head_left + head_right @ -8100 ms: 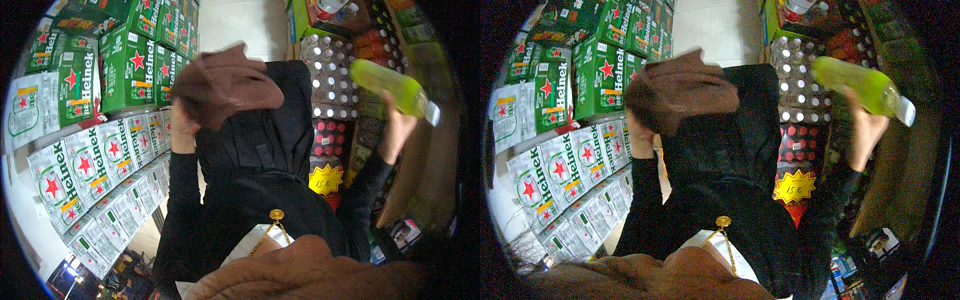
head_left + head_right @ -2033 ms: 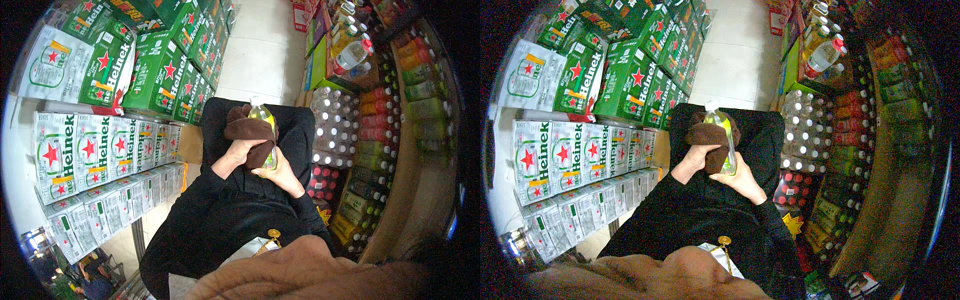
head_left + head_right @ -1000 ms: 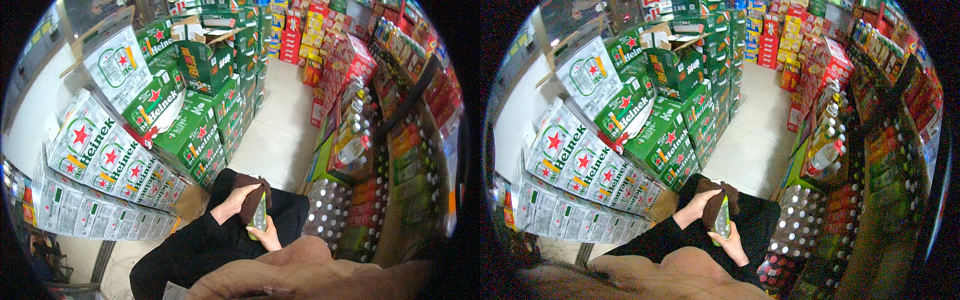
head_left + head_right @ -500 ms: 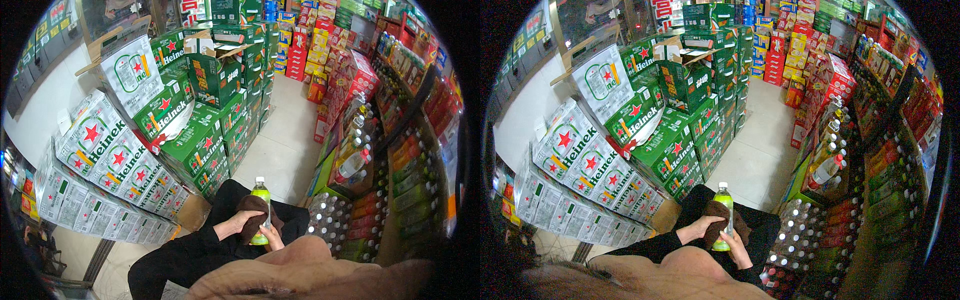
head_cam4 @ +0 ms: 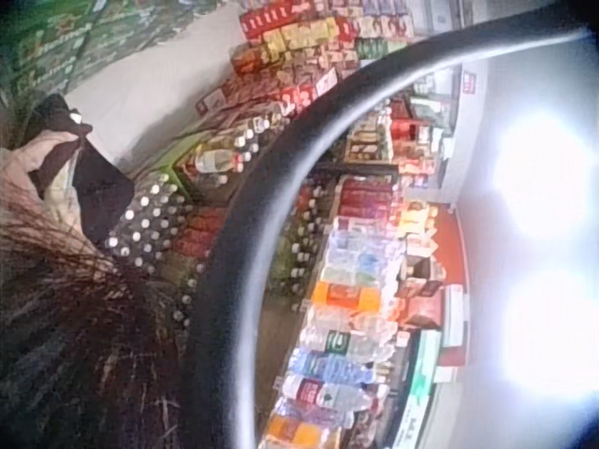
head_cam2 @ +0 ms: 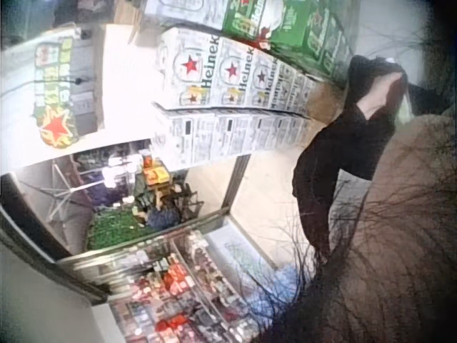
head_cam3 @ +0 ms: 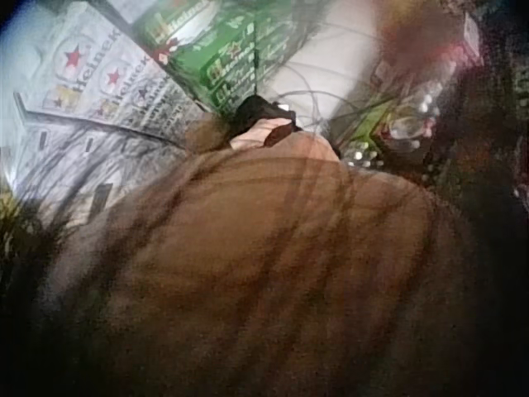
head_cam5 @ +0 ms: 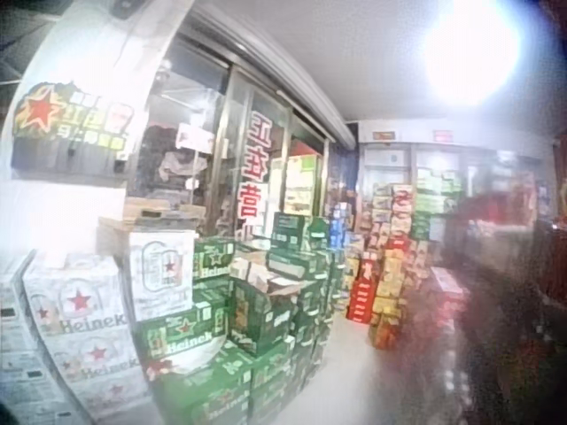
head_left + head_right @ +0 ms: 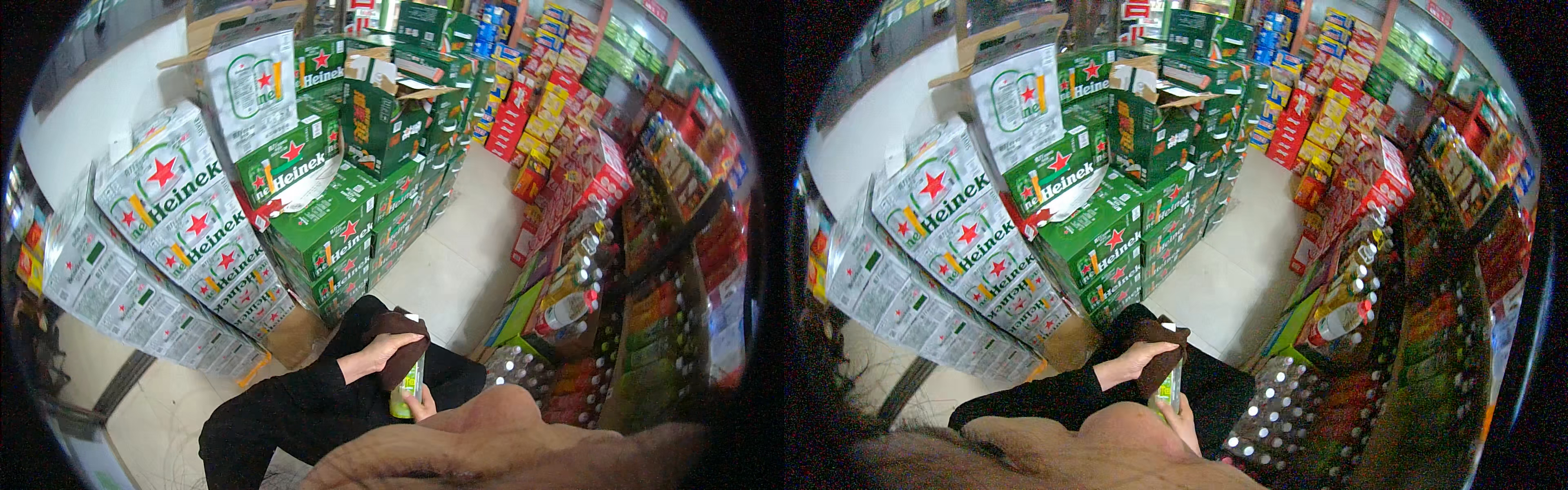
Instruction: The person wipes a yellow-labeled plastic bottle with a brown cloth, repeatedly rotating and rubbing the bottle. After wiping, the person places the bottle into a glass-door refrigerator.
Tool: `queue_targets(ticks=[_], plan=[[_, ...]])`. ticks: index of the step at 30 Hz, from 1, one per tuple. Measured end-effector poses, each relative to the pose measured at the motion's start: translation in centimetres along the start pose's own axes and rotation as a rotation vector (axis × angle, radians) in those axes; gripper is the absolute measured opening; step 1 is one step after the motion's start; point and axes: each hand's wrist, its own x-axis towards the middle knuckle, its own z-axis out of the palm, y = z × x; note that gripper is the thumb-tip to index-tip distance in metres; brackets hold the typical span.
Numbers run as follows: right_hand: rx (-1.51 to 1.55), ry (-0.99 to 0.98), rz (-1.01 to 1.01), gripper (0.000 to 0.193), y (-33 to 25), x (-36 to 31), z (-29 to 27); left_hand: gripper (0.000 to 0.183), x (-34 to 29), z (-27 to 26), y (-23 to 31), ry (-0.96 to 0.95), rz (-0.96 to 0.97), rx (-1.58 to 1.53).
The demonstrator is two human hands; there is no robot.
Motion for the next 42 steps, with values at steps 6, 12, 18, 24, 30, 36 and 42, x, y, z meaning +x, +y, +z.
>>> queue_targets(ticks=[6, 12, 18, 24, 30, 36, 42], plan=[[-0.149, 0.125, -0.094, 0.042, 0.0, 0.1, -0.7, 0.027, -0.4, 1.4, -0.2, 0.016, -0.053, 0.014], [0.104, 0.015, -0.09, 0.037, -2.2, 0.6, 0.8, 0.033, -1.9, 1.0, -0.6, -0.077, -0.124, 0.071], [0.097, 0.043, -0.056, 0.039, -3.0, 1.0, 1.6, 0.027, -3.6, 1.6, -0.8, -0.046, -0.127, 0.155], [0.177, 0.005, 0.055, 0.049, -2.6, 0.7, 1.6, 0.029, -1.8, -0.4, -0.6, -0.041, -0.016, -0.077], [0.218, -0.008, 0.104, 0.05, -2.2, 0.7, 1.6, 0.028, -1.7, -1.3, 2.3, -0.247, 0.052, -0.168], [0.2, -0.008, 0.078, 0.049, -1.8, 0.6, 1.1, 0.032, -3.2, -0.8, 2.0, -0.294, -0.119, -0.367], [0.183, -0.039, 0.027, 0.049, -2.0, 1.0, 0.9, 0.033, -4.2, 1.3, 0.5, -0.462, -0.182, -0.323]])
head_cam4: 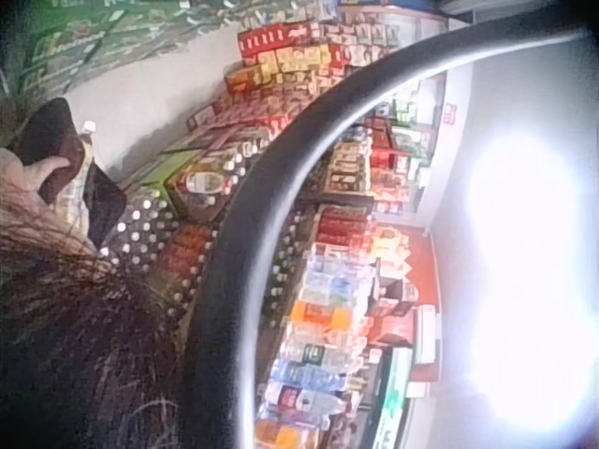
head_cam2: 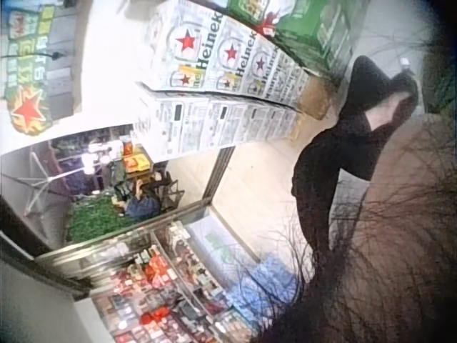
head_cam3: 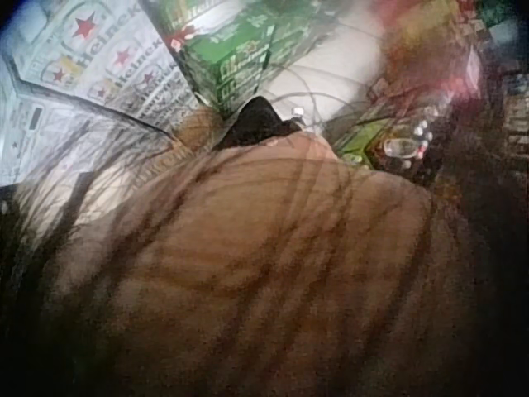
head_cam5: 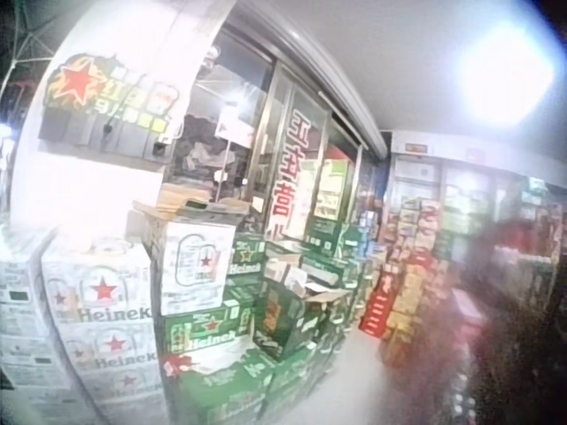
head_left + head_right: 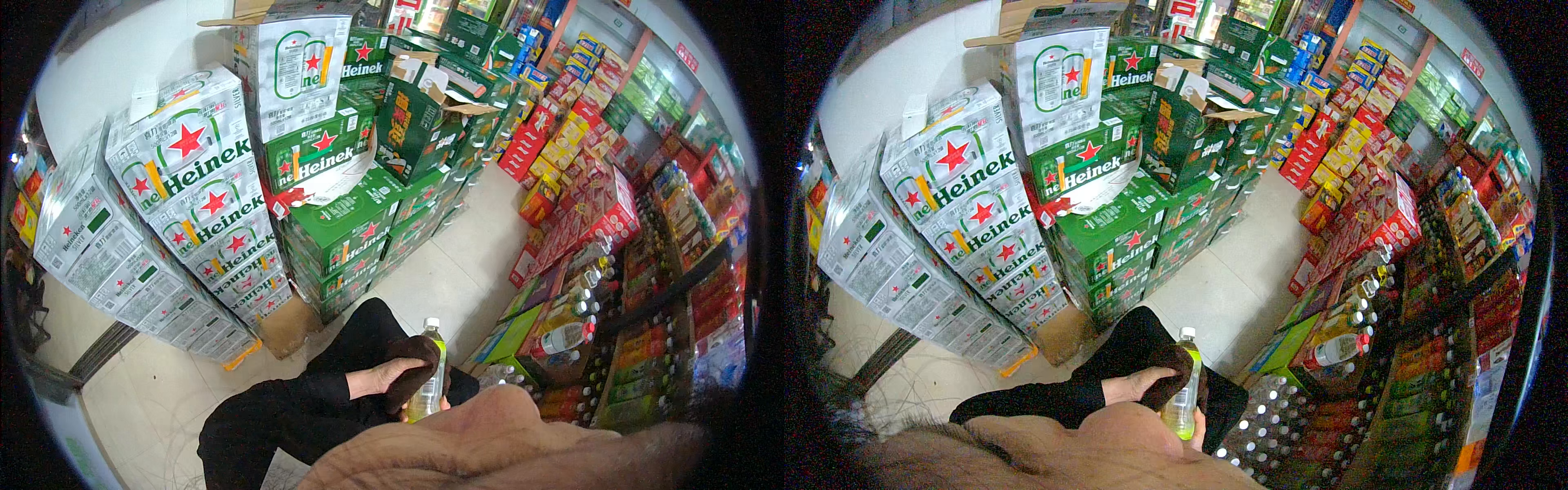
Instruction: The person wipes a yellow-labeled plastic bottle with a brown cloth, repeatedly rotating and rubbing the bottle. After wiping, the person places the bottle into a glass-door refrigerator.
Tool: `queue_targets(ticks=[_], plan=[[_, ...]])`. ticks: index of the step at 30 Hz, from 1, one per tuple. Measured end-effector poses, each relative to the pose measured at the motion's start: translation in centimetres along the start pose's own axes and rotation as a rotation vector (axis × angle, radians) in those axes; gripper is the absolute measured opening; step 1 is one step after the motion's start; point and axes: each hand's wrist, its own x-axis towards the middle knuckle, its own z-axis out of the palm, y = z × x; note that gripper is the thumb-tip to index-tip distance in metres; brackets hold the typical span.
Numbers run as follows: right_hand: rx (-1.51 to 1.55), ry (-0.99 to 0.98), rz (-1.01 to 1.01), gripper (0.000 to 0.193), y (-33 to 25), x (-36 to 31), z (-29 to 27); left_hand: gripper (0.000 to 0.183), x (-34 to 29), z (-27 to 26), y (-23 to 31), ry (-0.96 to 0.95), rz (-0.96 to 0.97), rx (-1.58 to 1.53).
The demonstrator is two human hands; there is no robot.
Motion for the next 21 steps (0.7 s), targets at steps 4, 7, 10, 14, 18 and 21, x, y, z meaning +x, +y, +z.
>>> queue_targets(ticks=[4, 7, 10, 14, 18, 21], plan=[[-0.037, -0.004, -0.075, 0.048, -0.4, -0.3, -0.7, 0.031, 1.8, -1.5, 0.1, 0.131, -0.087, -0.057], [-0.057, -0.07, -0.12, 0.048, -0.2, 0.4, -0.2, 0.033, 1.1, -1.2, 0.5, 0.338, 0.05, 0.29], [-0.148, -0.059, -0.183, 0.054, 0.9, 0.7, -0.9, 0.033, 2.0, -2.5, -0.6, 0.335, 0.125, 0.392], [-0.155, -0.024, -0.203, 0.048, 0.9, 0.4, 0.0, 0.034, 2.2, -2.1, -0.3, 0.398, 0.04, 0.361], [-0.078, -0.076, -0.117, 0.039, 0.9, 0.1, -1.3, 0.028, 2.3, -0.8, 1.4, 0.313, 0.027, 0.402], [0.007, -0.169, -0.003, 0.041, 0.5, -0.6, -2.2, 0.026, 2.4, -0.6, 2.3, 0.294, 0.02, 0.503]])
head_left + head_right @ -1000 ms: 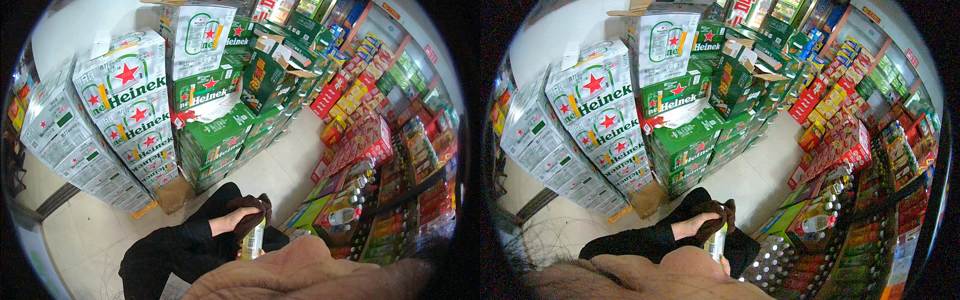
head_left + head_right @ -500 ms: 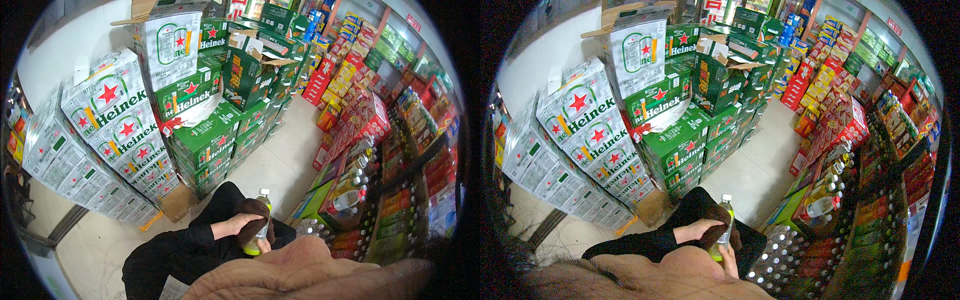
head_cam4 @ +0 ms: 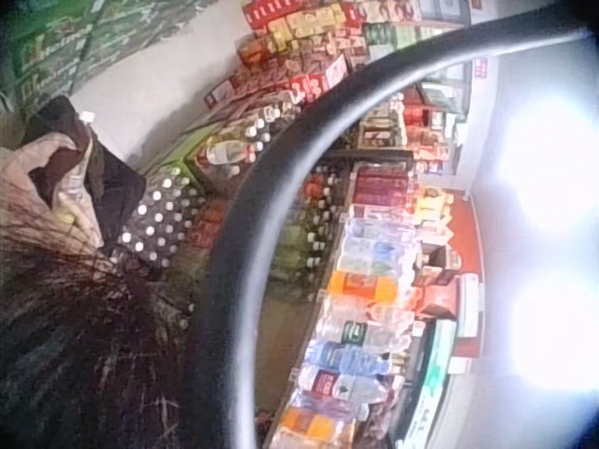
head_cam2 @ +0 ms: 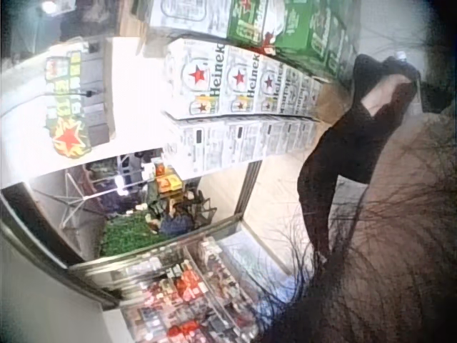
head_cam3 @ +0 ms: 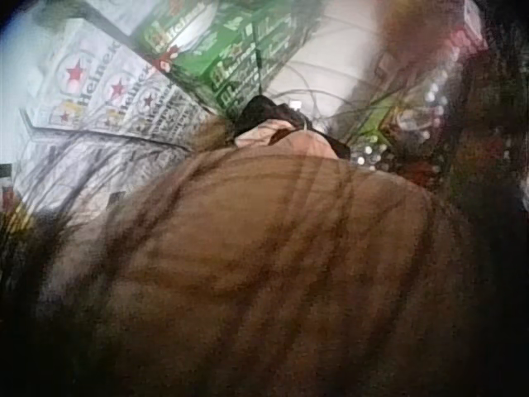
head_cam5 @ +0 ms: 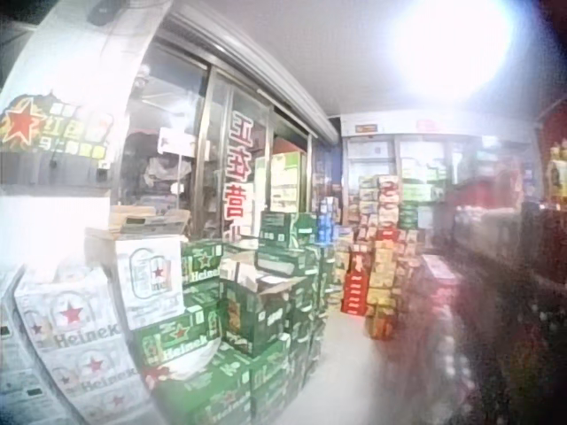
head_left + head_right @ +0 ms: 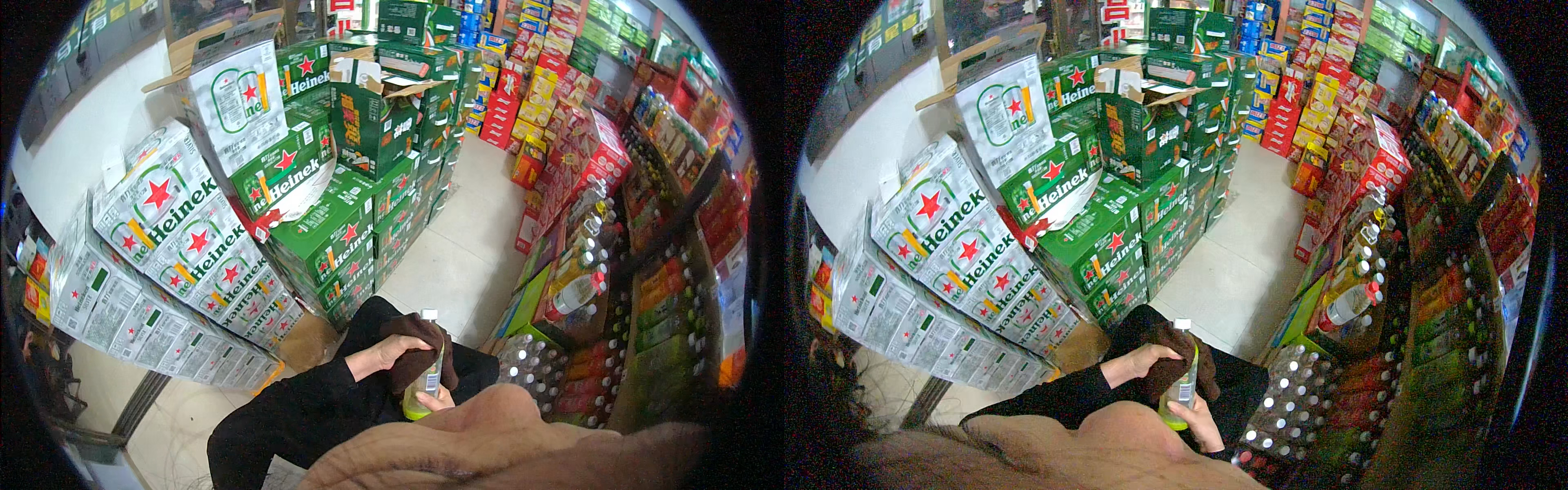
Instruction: The person wipes a yellow-labeled plastic bottle with a brown cloth, repeatedly rotating and rubbing the bottle. After wiping, the person places the bottle into a glass-door refrigerator.
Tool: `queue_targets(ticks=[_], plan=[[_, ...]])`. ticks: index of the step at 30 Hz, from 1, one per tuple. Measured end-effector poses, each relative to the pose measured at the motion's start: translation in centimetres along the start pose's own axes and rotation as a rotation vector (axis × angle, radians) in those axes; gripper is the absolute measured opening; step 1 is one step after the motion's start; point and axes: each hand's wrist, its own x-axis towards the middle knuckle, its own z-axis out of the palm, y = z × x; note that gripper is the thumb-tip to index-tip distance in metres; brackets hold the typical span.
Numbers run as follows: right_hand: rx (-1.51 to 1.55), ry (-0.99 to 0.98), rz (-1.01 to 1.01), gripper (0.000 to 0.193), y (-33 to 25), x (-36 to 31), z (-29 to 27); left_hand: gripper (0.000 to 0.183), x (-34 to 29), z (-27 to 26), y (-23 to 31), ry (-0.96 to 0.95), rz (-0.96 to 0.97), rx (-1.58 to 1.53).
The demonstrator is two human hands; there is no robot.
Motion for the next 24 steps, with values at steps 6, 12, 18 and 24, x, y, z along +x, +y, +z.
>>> queue_targets(ticks=[6, 12, 18, 24], plan=[[0.64, -0.316, 0.201, 0.058, 2.7, -1.0, 0.2, 0.027, -0.1, -0.3, 1.2, -0.053, 0.024, -0.235], [0.332, -0.082, 0.055, 0.057, 1.0, -0.5, 0.4, 0.024, 0.0, 0.8, 2.2, -0.043, -0.021, -0.284], [-0.477, 0.236, -0.164, 0.054, -2.4, -0.4, 2.7, 0.024, 1.1, 0.6, 0.6, 0.172, 0.053, -0.11], [0.133, 0.044, 0.046, 0.042, 0.0, -0.2, -0.2, 0.029, 0.9, 1.2, -1.8, 0.08, -0.047, -0.142]])
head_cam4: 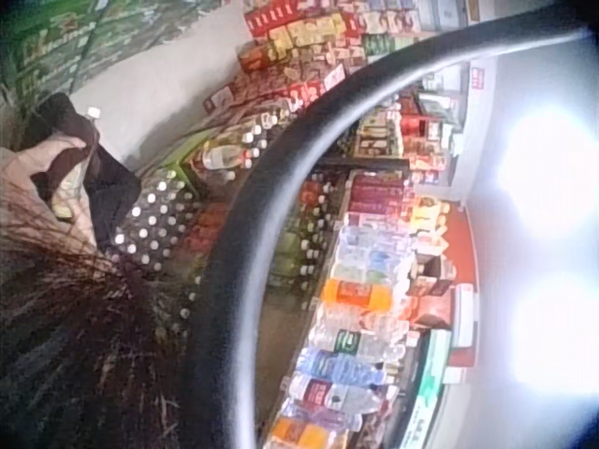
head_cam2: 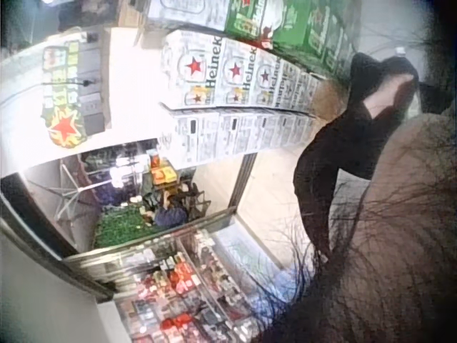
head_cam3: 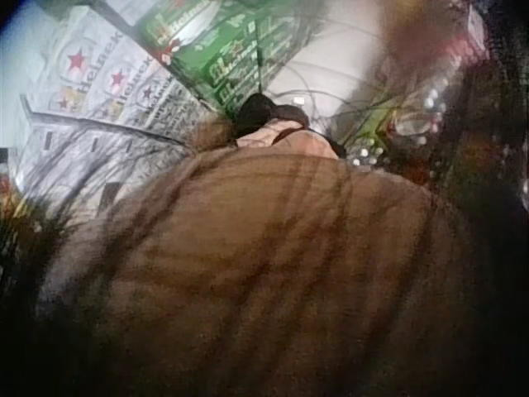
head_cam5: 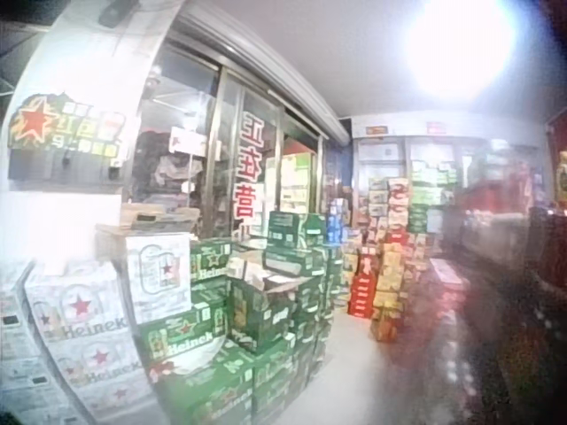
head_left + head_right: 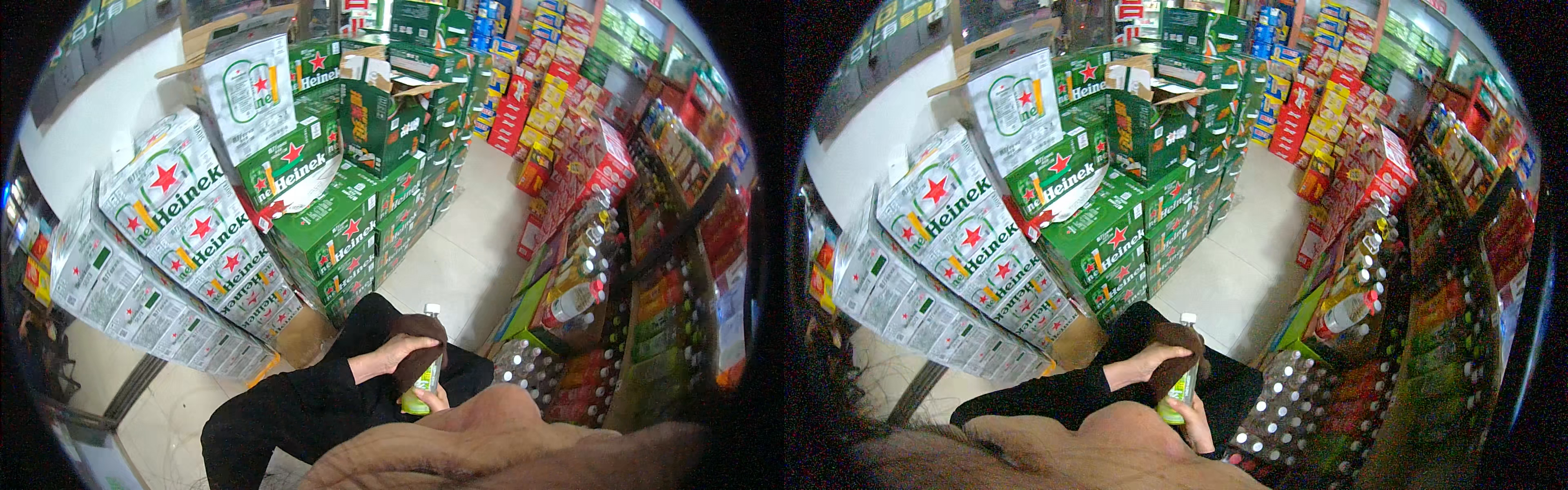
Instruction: The person wipes a yellow-labeled plastic bottle with a brown cloth, repeatedly rotating and rubbing the bottle. After wiping, the person places the bottle into a glass-door refrigerator.
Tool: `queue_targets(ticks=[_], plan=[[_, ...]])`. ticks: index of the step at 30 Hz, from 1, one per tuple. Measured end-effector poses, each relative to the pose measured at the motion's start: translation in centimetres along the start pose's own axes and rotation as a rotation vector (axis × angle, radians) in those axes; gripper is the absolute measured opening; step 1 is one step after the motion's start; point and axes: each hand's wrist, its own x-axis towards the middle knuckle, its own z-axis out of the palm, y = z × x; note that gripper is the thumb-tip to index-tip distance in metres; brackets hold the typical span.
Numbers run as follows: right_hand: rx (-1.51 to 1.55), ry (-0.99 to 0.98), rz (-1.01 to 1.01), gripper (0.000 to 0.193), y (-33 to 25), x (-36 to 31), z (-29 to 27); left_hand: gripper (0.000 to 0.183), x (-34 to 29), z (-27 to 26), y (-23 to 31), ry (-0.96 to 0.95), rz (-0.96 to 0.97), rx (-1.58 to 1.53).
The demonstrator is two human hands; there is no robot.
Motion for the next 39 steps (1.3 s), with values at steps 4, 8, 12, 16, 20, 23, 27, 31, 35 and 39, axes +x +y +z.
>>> queue_targets(ticks=[4, 8, 12, 16, 20, 23, 27, 31, 35, 39], plan=[[0.272, 0.03, 0.032, 0.04, 1.2, 0.3, -2.3, 0.041, -1.1, 1.2, -1.8, -0.026, -0.109, 0.093], [0.344, -0.025, 0.154, 0.039, 2.4, 0.8, -4.1, 0.042, -2.0, 1.6, -1.0, 0.042, -0.097, 0.048], [0.426, -0.069, 0.274, 0.043, 0.4, -0.9, 0.0, 0.038, -0.6, -1.6, -1.4, 0.007, 0.077, -0.041], [0.638, -0.083, 0.324, 0.055, -0.6, -2.9, 2.7, 0.03, -1.0, -0.7, 1.5, -0.11, 0.137, -0.152], [0.596, -0.129, 0.293, 0.063, 0.6, -2.9, 1.6, 0.027, -1.6, 0.2, 2.7, -0.058, 0.164, -0.102], [0.025, -0.12, 0.126, 0.062, 1.8, -0.4, -1.4, 0.026, -0.4, -0.1, 2.4, -0.027, 0.205, -0.038], [-0.654, 0.191, -0.237, 0.051, -2.0, -0.7, 4.1, 0.024, 0.2, -1.4, 1.6, 0.15, 0.188, -0.009], [-0.517, 0.167, -0.228, 0.051, -0.4, -0.2, 1.7, 0.024, 0.4, -0.2, 1.2, 0.065, 0.144, 0.027], [-0.287, 0.143, -0.067, 0.048, -0.8, 0.2, 1.6, 0.025, -0.9, 0.1, -0.6, 0.075, 0.037, 0.067], [-0.24, 0.091, -0.093, 0.046, -2.0, 0.4, 1.8, 0.029, -1.8, 0.7, -1.9, 0.074, -0.039, 0.131]])
